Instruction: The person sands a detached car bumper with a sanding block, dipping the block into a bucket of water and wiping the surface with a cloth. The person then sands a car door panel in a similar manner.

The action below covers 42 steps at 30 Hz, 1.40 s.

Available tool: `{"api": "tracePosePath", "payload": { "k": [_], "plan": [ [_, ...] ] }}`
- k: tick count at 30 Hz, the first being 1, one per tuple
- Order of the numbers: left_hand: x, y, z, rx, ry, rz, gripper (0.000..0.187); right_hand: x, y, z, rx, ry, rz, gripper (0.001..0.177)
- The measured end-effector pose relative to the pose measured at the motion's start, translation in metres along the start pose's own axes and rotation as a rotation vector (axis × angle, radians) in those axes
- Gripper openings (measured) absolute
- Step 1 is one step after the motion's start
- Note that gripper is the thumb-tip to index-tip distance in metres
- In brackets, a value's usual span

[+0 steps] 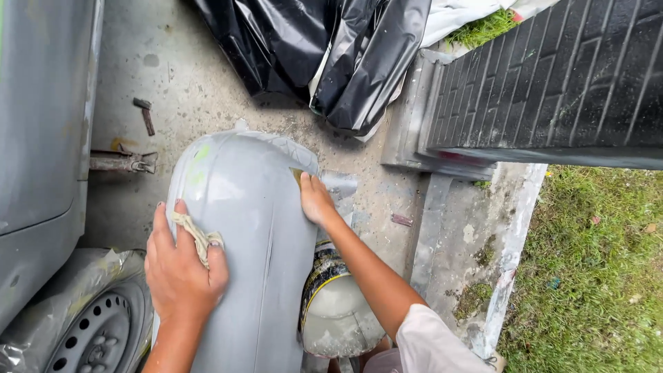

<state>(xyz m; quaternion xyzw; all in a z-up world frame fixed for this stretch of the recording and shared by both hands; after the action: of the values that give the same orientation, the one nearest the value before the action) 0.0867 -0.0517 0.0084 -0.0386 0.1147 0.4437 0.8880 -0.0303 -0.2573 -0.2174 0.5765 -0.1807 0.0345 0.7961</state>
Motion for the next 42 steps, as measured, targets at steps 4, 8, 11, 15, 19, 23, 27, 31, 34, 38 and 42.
{"api": "tracePosePath", "payload": {
  "k": [4,8,11,15,19,23,27,31,34,38,42],
  "plan": [
    [0.004,0.000,0.001,-0.018,0.024,0.005,0.077,-0.002,0.049,-0.019,0.091,0.026,0.110,0.085],
    [-0.003,0.001,-0.002,-0.014,0.009,-0.013,0.078,-0.013,0.012,-0.002,-0.026,-0.054,0.037,0.086],
    [0.001,-0.002,-0.001,-0.002,0.005,0.004,0.079,-0.019,0.058,-0.016,0.054,-0.030,0.047,0.084],
    [-0.005,-0.009,0.006,-0.054,-0.007,-0.041,0.074,-0.002,-0.011,0.000,-0.039,-0.149,0.036,0.083],
    [-0.002,-0.002,0.007,-0.044,-0.020,-0.033,0.076,-0.016,0.069,-0.014,0.079,-0.083,-0.009,0.085],
    [0.001,0.000,0.001,-0.074,-0.060,-0.065,0.078,0.006,0.090,-0.011,0.141,-0.064,0.076,0.087],
    [0.001,0.009,0.003,-0.140,-0.085,-0.080,0.079,0.011,0.071,0.002,0.050,-0.179,0.074,0.086],
    [0.001,0.002,0.001,-0.136,-0.087,-0.090,0.079,-0.003,0.084,-0.008,0.062,-0.279,0.072,0.086],
    [-0.001,0.000,0.002,-0.154,-0.085,-0.092,0.078,0.002,0.101,0.004,0.039,-0.448,0.077,0.090],
    [0.003,-0.001,0.006,-0.142,-0.085,-0.083,0.080,0.012,0.154,-0.014,0.122,-0.249,0.086,0.094],
    [0.003,0.000,0.002,-0.152,-0.078,-0.097,0.079,0.031,0.225,-0.019,-0.038,-0.241,0.485,0.060]
  ]
}}
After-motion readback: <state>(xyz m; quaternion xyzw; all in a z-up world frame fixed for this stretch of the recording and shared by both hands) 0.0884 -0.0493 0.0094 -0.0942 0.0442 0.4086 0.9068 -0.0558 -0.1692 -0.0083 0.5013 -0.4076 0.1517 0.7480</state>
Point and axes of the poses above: each hand's wrist, its own y-axis away from the middle knuckle, its own z-axis out of the back of the hand, x = y × z, the point moved 10 cm from there along -y, towards the middle knuckle, and after that the axes turned 5 degrees about -z, right-handed, at the moved point
